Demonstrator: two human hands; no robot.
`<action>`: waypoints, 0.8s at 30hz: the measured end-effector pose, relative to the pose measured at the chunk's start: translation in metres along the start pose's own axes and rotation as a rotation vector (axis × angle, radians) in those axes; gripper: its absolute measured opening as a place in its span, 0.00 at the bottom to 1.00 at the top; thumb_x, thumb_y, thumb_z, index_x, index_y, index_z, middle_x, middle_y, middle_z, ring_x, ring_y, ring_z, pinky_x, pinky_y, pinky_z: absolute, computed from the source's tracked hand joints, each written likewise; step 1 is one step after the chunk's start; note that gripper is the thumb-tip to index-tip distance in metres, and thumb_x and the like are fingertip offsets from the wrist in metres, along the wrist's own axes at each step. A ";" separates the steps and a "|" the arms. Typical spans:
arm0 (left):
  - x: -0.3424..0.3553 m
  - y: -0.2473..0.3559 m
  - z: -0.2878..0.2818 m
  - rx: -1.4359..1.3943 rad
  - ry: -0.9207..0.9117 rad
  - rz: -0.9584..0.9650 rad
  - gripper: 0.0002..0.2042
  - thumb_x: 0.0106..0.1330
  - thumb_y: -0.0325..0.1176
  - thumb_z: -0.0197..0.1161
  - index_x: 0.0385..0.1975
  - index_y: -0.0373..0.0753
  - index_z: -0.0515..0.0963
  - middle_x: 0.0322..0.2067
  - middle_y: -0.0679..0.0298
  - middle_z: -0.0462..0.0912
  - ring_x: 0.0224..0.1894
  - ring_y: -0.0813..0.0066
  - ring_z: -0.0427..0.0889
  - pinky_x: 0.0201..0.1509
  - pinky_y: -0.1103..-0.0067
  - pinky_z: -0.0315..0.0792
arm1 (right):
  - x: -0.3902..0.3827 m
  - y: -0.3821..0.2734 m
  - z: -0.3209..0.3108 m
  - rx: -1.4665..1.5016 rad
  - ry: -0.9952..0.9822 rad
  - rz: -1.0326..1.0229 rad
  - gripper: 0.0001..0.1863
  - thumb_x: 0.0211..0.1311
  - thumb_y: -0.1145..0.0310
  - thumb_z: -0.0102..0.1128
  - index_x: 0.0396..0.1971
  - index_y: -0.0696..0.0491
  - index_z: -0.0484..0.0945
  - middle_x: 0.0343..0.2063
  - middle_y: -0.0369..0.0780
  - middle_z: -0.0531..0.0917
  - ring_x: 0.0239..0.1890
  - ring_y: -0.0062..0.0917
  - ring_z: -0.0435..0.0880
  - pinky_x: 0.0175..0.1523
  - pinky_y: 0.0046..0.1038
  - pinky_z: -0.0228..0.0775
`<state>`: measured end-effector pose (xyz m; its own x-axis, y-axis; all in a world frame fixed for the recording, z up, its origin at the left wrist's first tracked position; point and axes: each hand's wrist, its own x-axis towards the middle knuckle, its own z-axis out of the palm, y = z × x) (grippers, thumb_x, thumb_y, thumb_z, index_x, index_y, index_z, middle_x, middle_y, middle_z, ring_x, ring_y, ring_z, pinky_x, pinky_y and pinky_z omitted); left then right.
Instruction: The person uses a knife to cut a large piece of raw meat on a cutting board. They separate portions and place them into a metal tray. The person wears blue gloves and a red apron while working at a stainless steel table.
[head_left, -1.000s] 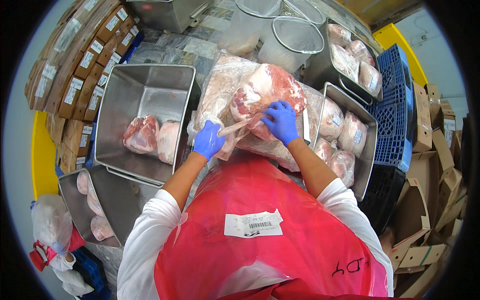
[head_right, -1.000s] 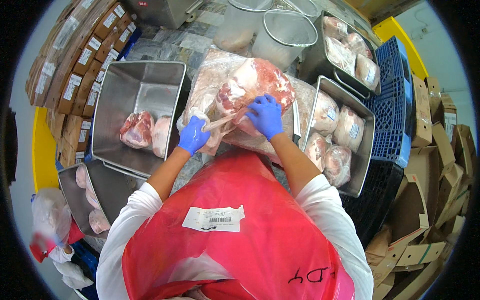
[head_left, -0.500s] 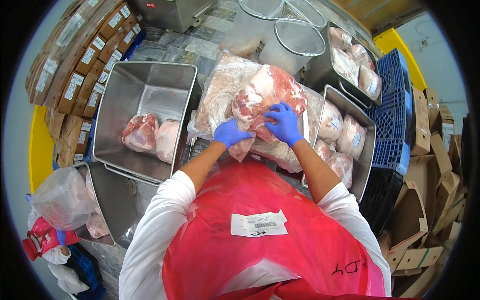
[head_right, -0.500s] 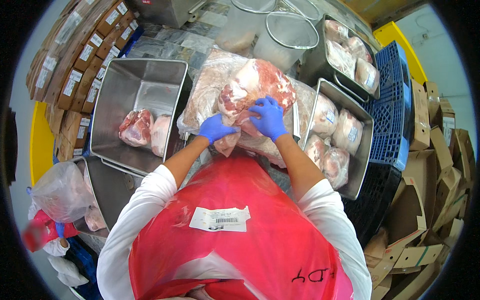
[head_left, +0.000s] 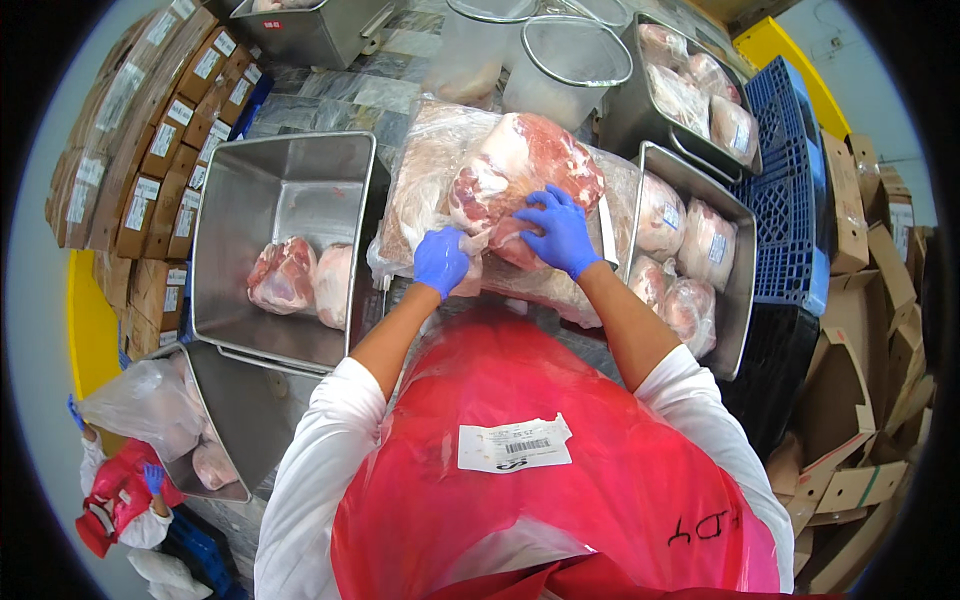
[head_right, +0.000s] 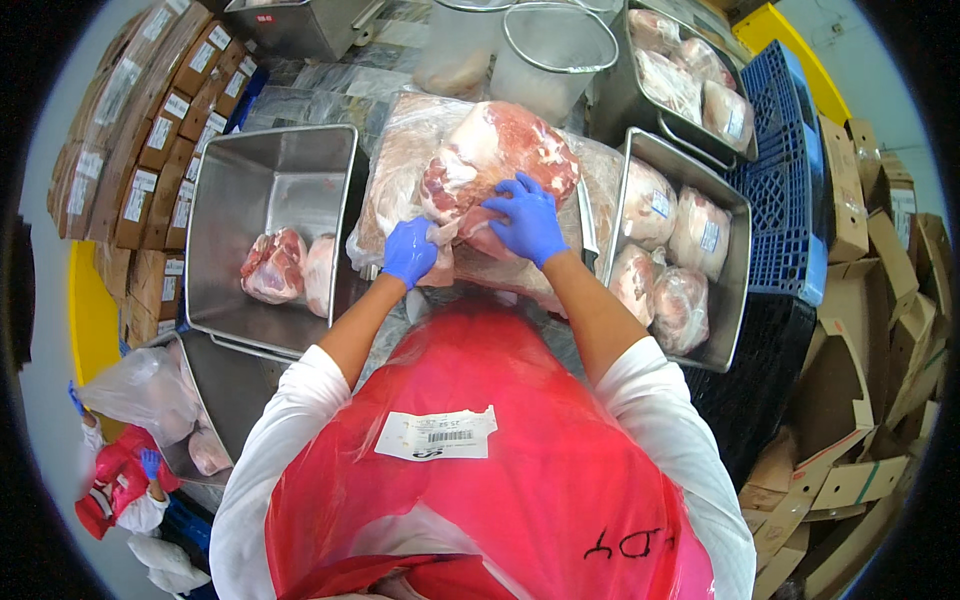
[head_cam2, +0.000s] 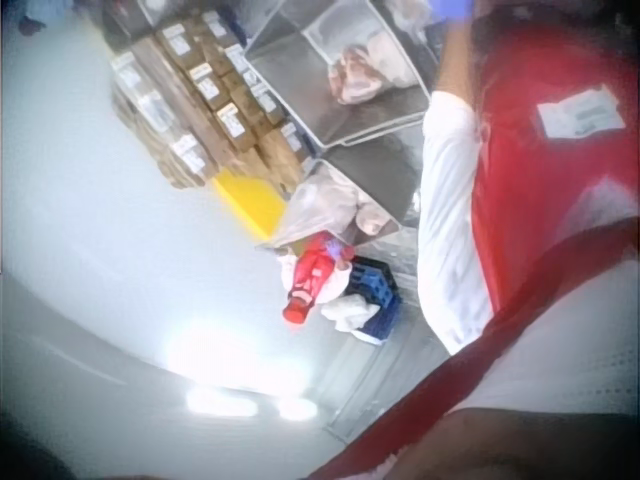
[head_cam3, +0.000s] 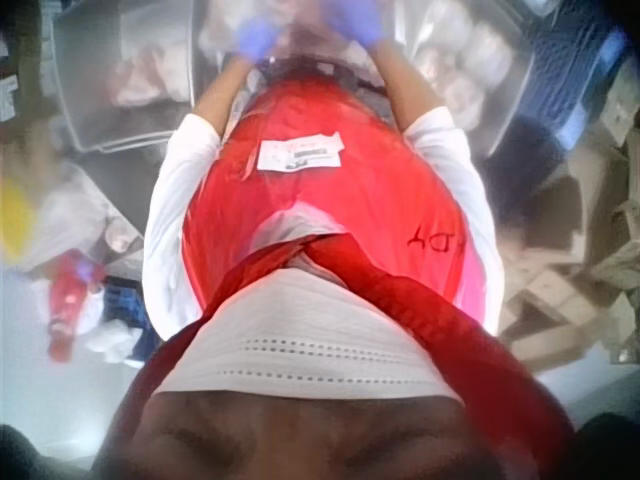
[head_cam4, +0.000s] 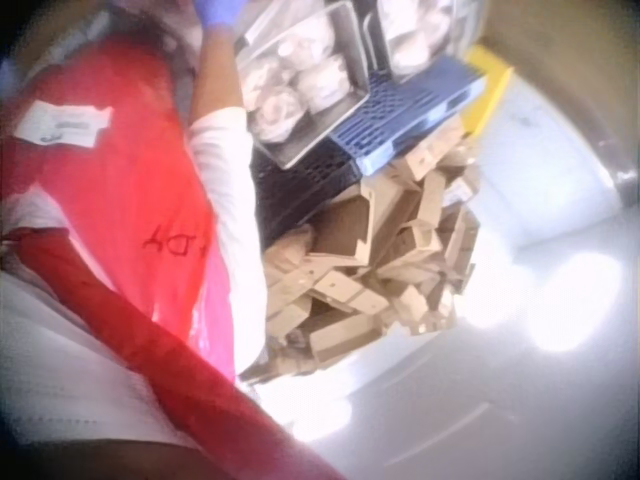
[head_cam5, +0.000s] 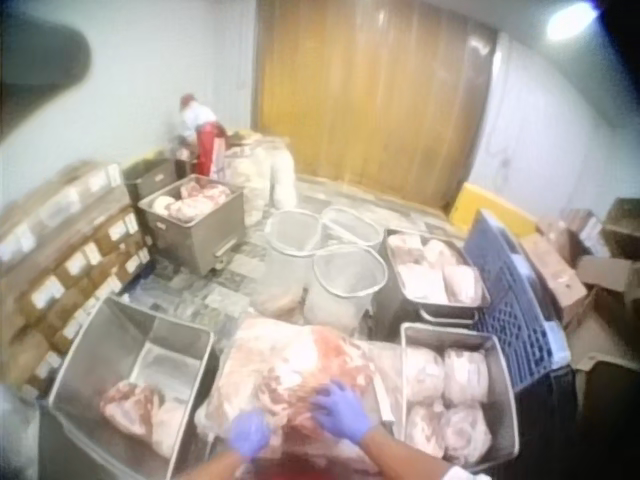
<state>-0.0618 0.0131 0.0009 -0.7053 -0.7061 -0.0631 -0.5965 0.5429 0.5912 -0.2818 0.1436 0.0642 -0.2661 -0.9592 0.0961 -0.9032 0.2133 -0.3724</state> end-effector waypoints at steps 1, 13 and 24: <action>-0.002 0.005 -0.011 -0.003 0.064 0.093 0.10 0.62 0.37 0.62 0.34 0.39 0.85 0.36 0.49 0.86 0.41 0.44 0.84 0.47 0.56 0.77 | -0.001 0.002 0.002 0.000 0.017 -0.003 0.16 0.54 0.57 0.70 0.44 0.35 0.87 0.55 0.32 0.80 0.67 0.43 0.69 0.64 0.52 0.63; 0.015 0.079 -0.081 -0.707 -0.266 -0.056 0.10 0.62 0.27 0.60 0.40 0.34 0.86 0.33 0.62 0.87 0.35 0.76 0.83 0.43 0.78 0.76 | -0.009 0.019 -0.012 0.309 0.265 -0.001 0.13 0.60 0.60 0.66 0.43 0.46 0.87 0.49 0.39 0.84 0.56 0.39 0.79 0.61 0.40 0.71; 0.072 0.163 -0.126 -0.999 -0.450 -0.151 0.10 0.65 0.26 0.58 0.41 0.34 0.83 0.37 0.65 0.84 0.39 0.76 0.82 0.45 0.79 0.76 | -0.056 0.016 -0.077 0.413 0.301 -0.043 0.38 0.53 0.51 0.72 0.63 0.51 0.74 0.57 0.49 0.77 0.59 0.46 0.76 0.65 0.44 0.66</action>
<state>-0.1617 -0.0064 0.1944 -0.8473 -0.3945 -0.3557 -0.2530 -0.2891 0.9233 -0.3071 0.2153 0.1238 -0.3718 -0.8562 0.3587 -0.7233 0.0250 -0.6901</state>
